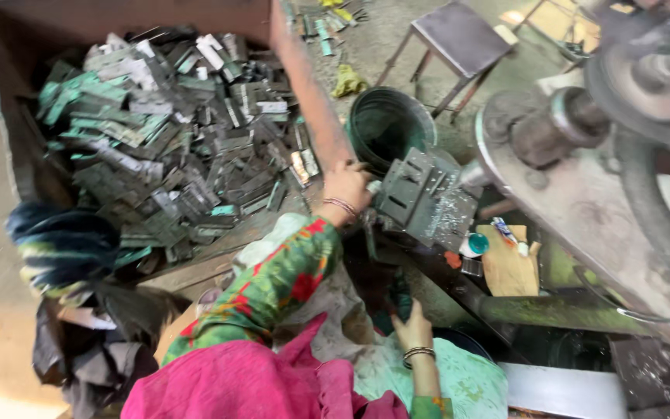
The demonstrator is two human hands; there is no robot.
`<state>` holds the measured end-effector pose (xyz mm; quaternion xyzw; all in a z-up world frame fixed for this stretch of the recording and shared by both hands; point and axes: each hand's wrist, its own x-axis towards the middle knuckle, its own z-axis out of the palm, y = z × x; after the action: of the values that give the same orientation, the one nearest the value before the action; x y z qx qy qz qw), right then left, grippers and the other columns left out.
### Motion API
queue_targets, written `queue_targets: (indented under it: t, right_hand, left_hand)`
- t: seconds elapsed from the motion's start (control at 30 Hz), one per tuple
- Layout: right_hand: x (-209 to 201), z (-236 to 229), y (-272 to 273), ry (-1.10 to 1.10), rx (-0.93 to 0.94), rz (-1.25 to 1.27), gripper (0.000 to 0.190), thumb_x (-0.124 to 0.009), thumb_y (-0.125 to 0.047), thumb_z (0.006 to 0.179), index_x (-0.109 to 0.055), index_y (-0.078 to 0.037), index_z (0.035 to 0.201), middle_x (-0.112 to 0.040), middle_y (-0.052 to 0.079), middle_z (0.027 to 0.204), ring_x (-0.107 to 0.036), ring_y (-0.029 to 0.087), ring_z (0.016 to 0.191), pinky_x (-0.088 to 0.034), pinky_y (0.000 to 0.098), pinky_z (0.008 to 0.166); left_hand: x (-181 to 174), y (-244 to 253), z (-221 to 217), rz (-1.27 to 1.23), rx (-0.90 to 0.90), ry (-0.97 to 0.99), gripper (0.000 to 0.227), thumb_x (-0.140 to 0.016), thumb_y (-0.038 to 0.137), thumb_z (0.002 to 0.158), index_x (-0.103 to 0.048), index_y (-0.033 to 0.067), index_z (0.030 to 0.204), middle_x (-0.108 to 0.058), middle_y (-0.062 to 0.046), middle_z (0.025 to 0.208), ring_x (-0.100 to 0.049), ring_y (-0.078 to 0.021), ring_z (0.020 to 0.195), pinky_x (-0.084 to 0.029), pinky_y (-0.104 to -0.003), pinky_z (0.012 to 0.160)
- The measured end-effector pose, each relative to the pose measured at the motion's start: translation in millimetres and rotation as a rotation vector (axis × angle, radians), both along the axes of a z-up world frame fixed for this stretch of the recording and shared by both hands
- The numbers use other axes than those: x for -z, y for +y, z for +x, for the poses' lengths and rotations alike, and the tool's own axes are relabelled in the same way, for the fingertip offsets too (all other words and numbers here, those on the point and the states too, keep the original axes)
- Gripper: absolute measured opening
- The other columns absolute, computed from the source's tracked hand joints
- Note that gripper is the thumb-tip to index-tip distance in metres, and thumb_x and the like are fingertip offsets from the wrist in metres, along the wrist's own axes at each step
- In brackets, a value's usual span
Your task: The person repeatedly picks small metal pieces from a pile, places them into a press machine, and operates the lever to stamp them. Finished pieces are ejected and collected in a pile beside the machine.
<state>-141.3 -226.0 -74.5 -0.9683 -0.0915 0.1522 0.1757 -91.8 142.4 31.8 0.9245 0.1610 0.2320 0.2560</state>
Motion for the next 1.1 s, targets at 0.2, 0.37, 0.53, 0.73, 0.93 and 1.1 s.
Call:
queue_targets:
  t: [0.2, 0.37, 0.53, 0.73, 0.93, 1.1]
  right_hand:
    - [-34.8, 3.2, 9.4, 0.043, -0.031, -0.063, 0.074, -0.078, -0.037, 0.079, -0.048, -0.018, 0.144, -0.073, 0.027, 0.111, -0.069, 0.046, 0.107, -0.055, 0.051, 0.093]
    - [-40.2, 0.4, 13.2, 0.037, -0.024, -0.08, 0.073, -0.078, -0.036, 0.079, -0.049, -0.018, 0.144, -0.073, 0.027, 0.11, -0.069, 0.046, 0.107, -0.055, 0.0507, 0.093]
    - [-42.1, 0.6, 14.9, 0.041, -0.014, -0.091, 0.072, -0.078, -0.035, 0.079, -0.05, -0.018, 0.144, -0.074, 0.027, 0.108, -0.07, 0.045, 0.106, -0.055, 0.0493, 0.091]
    - [-47.2, 1.0, 17.9, 0.104, 0.037, -0.117, 0.074, -0.079, -0.033, 0.08, -0.048, -0.016, 0.145, -0.076, 0.022, 0.094, -0.075, 0.04, 0.092, -0.056, 0.0466, 0.085]
    - [-47.4, -0.4, 18.2, 0.107, 0.02, -0.064, 0.073, -0.079, -0.032, 0.079, -0.048, -0.015, 0.144, -0.075, 0.021, 0.092, -0.074, 0.038, 0.086, -0.056, 0.046, 0.083]
    - [-40.0, 1.3, 16.2, 0.048, -0.014, 0.007, 0.07, -0.08, -0.031, 0.077, -0.051, -0.016, 0.139, -0.074, 0.024, 0.103, -0.072, 0.042, 0.099, -0.056, 0.0482, 0.087]
  left_hand:
    - [98.5, 112.2, -112.5, -0.017, -0.246, 0.367, 0.029, -0.068, 0.016, 0.076, -0.077, 0.0171, 0.104, -0.069, -0.006, 0.118, -0.061, -0.0352, 0.115, -0.056, -0.048, 0.087]
    - [187.9, 144.2, -158.4, 0.007, -0.373, 0.452, 0.034, -0.065, 0.011, 0.083, -0.073, 0.0156, 0.115, -0.066, -0.006, 0.126, -0.059, -0.032, 0.119, -0.053, -0.047, 0.091]
    - [210.4, 150.1, -136.2, 0.32, -0.322, 0.393, 0.032, -0.063, 0.015, 0.088, -0.068, 0.0159, 0.119, -0.057, -0.005, 0.14, -0.05, -0.0247, 0.131, -0.047, -0.046, 0.1]
    - [215.2, 156.0, -96.2, 0.201, -0.376, 0.44, 0.04, -0.061, 0.011, 0.091, -0.062, 0.0167, 0.131, -0.058, -0.007, 0.125, -0.054, -0.0272, 0.119, -0.047, -0.047, 0.093]
    - [230.6, 164.7, -74.8, -0.036, -0.416, 0.326, 0.047, -0.076, 0.009, 0.079, -0.064, 0.0122, 0.124, -0.061, -0.01, 0.118, -0.058, -0.0336, 0.112, -0.049, -0.05, 0.089]
    - [181.7, 141.2, -59.0, -0.264, -0.436, -0.155, 0.043, -0.078, 0.005, 0.076, -0.068, 0.0017, 0.118, -0.067, -0.019, 0.105, -0.063, -0.0411, 0.099, -0.053, -0.048, 0.086]
